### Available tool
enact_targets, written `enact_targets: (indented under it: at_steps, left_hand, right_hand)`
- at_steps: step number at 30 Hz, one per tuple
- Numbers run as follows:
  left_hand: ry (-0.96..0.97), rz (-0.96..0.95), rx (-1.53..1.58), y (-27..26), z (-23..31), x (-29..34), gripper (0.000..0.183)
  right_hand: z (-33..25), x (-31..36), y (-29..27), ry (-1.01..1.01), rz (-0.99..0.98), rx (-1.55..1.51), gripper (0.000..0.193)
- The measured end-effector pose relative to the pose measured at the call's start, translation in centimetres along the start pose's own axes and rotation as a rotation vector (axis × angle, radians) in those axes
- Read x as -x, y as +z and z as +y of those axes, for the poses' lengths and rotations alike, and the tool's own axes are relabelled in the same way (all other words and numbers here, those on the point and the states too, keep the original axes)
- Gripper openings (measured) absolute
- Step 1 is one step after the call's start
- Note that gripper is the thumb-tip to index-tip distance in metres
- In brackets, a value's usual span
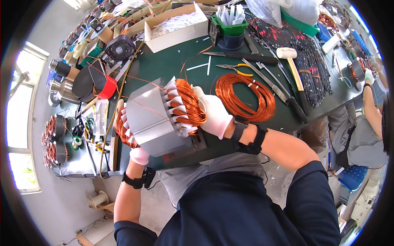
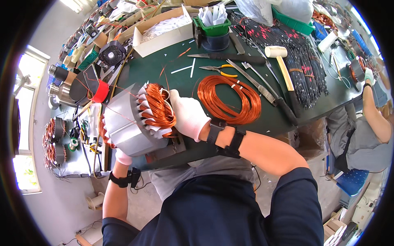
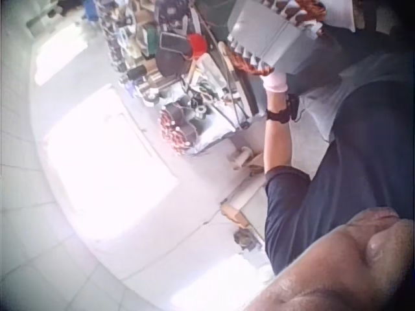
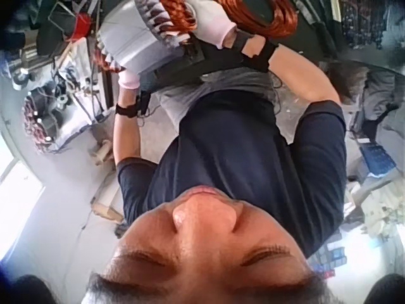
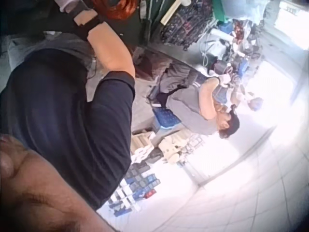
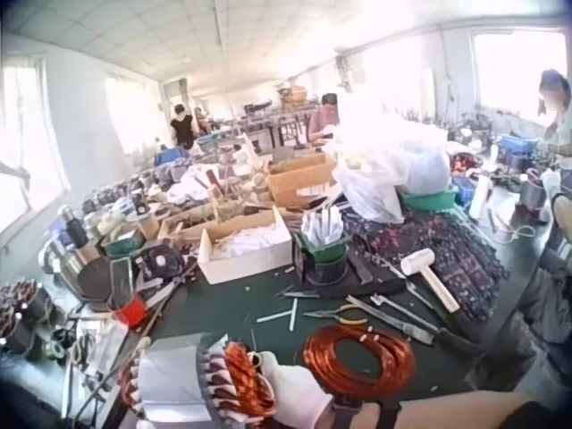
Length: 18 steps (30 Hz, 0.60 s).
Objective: The worker winds copper coils into a motor stator and uses a mallet to shape and seat the windings.
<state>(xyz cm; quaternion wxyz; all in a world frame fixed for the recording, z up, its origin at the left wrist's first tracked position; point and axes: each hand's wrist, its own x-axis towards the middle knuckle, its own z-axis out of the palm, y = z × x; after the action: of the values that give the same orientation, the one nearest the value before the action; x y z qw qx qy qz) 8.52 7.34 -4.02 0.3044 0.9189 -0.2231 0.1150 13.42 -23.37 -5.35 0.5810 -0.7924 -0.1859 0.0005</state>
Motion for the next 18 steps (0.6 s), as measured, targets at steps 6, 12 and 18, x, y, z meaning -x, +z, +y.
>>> enact_targets:
  at_steps: [6, 12, 18]
  left_hand:
    - [0.086, 0.16, -0.009, 2.7, -1.8, -1.3, 0.039]
    - [0.184, 0.242, 0.192, 0.9, -0.4, -3.1, 0.039]
    - [0.129, 0.293, -0.065, 3.4, -5.6, -0.3, 0.032]
  right_hand:
    - [9.2, -4.5, 2.0, -0.021, -0.065, -0.332, 0.046]
    - [2.5, -2.5, -1.4, -0.071, -0.022, 0.054, 0.046]
    - [1.0, -2.3, -0.7, 0.006, -0.017, 0.007, 0.033]
